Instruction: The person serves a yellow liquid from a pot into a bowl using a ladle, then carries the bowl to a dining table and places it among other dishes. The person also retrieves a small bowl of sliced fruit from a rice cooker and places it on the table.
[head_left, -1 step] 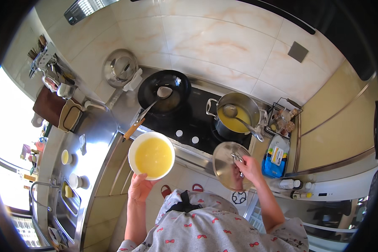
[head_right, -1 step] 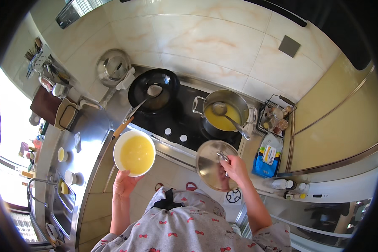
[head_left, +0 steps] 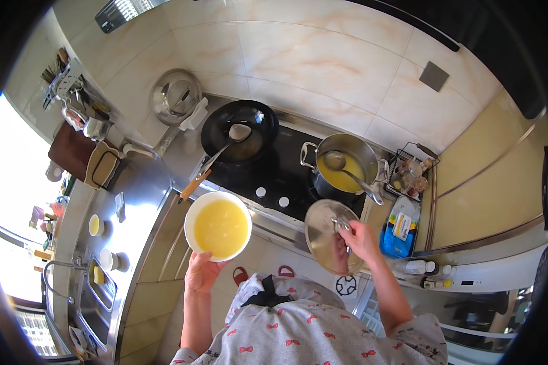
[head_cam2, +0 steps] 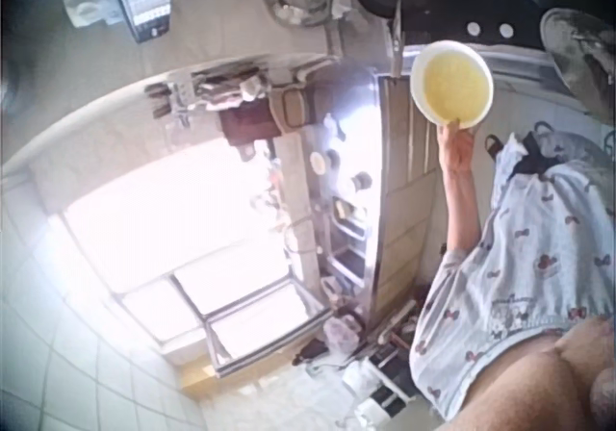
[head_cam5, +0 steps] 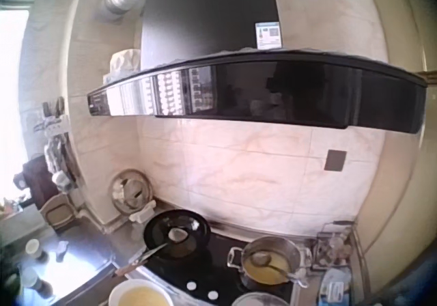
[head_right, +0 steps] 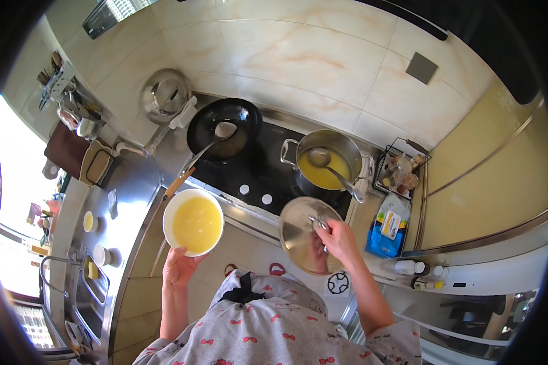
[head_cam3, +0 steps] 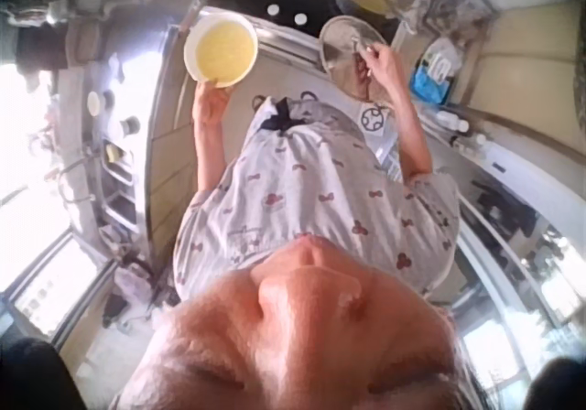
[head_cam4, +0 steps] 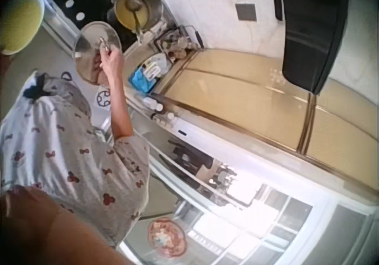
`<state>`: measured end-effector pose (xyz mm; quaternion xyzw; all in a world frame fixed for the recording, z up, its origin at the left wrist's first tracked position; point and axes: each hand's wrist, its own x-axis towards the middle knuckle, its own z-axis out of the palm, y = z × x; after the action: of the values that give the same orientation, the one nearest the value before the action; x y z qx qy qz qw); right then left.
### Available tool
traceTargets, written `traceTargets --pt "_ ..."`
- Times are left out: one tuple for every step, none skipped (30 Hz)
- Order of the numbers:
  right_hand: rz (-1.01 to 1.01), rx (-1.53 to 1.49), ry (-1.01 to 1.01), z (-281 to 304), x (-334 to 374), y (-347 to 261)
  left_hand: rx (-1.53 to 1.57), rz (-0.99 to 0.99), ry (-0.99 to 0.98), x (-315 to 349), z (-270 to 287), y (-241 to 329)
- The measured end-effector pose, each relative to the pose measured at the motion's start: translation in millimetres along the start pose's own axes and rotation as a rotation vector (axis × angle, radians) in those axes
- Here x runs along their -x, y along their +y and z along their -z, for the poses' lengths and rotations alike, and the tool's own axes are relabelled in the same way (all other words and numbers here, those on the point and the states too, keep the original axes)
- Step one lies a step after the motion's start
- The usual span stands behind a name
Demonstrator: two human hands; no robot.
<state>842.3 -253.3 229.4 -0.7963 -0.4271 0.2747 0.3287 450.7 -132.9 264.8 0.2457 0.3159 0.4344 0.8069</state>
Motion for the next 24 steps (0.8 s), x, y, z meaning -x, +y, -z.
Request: traceTargets --pt "0.070 -0.028 0.002 2.8 -12.8 -18.0 0.004 -0.018 0.021 5.2 4.5 1.2" --pt "0.117 0.056 0.048 9.0 -24.5 -40.8 0.024 -0.019 0.048 10.3 8.5 2.2" --pt "0.169 0.139 0.092 15.0 -38.1 -61.4 0.034 -0.037 0.056 17.0 14.1 2.8" --pt "0.178 0.194 0.121 18.5 -54.9 -73.3 0.042 -0.056 0.066 24.3 19.6 4.1" --pt "0.194 0.250 0.148 20.9 -72.0 -84.4 0.053 -0.081 0.078 31.2 25.1 5.3" --pt "0.223 0.322 0.179 22.8 -91.2 -90.3 0.060 -0.090 0.091 37.5 31.3 6.4" --pt "0.256 0.394 0.209 24.2 -108.7 -90.1 0.068 -0.101 0.106 43.8 38.5 7.6" --pt "0.283 0.459 0.244 24.1 -125.5 -83.5 0.074 -0.119 0.123 50.6 45.8 9.6" --pt "0.320 0.516 0.273 22.3 -144.0 -77.9 0.094 -0.131 0.154 58.2 53.8 11.5" --pt "0.303 0.563 0.282 20.6 -158.4 -74.5 0.115 -0.154 0.193 64.9 60.4 12.1" --pt "0.285 0.610 0.293 20.0 -169.9 -65.6 0.136 -0.175 0.232 69.7 67.3 11.9" --pt "0.254 0.647 0.263 22.6 -179.6 -58.5 0.179 -0.199 0.246 75.3 75.1 11.7" --pt "0.204 0.666 0.233 23.6 -189.0 -50.1 0.201 -0.223 0.237 80.8 82.1 13.5" --pt "0.154 0.686 0.204 25.6 -198.0 -42.7 0.206 -0.234 0.258 87.0 87.2 17.0" --pt "0.153 0.665 0.204 22.7 -202.6 -39.8 0.209 -0.248 0.280 94.7 93.2 20.3" --pt "0.153 0.645 0.207 20.9 -206.5 -37.5 0.229 -0.266 0.291 102.5 99.3 23.8" --pt "0.164 0.666 0.272 20.6 -217.5 -20.8 0.248 -0.280 0.290 107.9 105.3 27.7" --pt "0.168 0.666 0.256 15.4 -218.4 -25.8 0.254 -0.298 0.323 117.3 112.9 31.3" --pt "0.144 0.655 0.247 17.5 -227.0 -15.9 0.272 -0.312 0.340 123.0 119.3 35.8" --pt "0.109 0.614 0.237 15.3 -231.0 -12.7 0.290 -0.324 0.363 130.3 125.7 40.3" --pt "0.177 0.669 0.306 20.8 -248.7 14.0 0.312 -0.328 0.371 134.5 131.7 45.2" --pt "0.175 0.674 0.344 10.8 -250.5 14.0 0.321 -0.348 0.387 139.4 136.2 49.0" --pt "0.102 0.591 0.269 12.0 -242.8 0.9 0.331 -0.360 0.401 144.6 143.9 53.6" --pt "0.188 0.692 0.315 12.5 -254.3 15.1 0.341 -0.372 0.413 150.2 152.1 58.6"
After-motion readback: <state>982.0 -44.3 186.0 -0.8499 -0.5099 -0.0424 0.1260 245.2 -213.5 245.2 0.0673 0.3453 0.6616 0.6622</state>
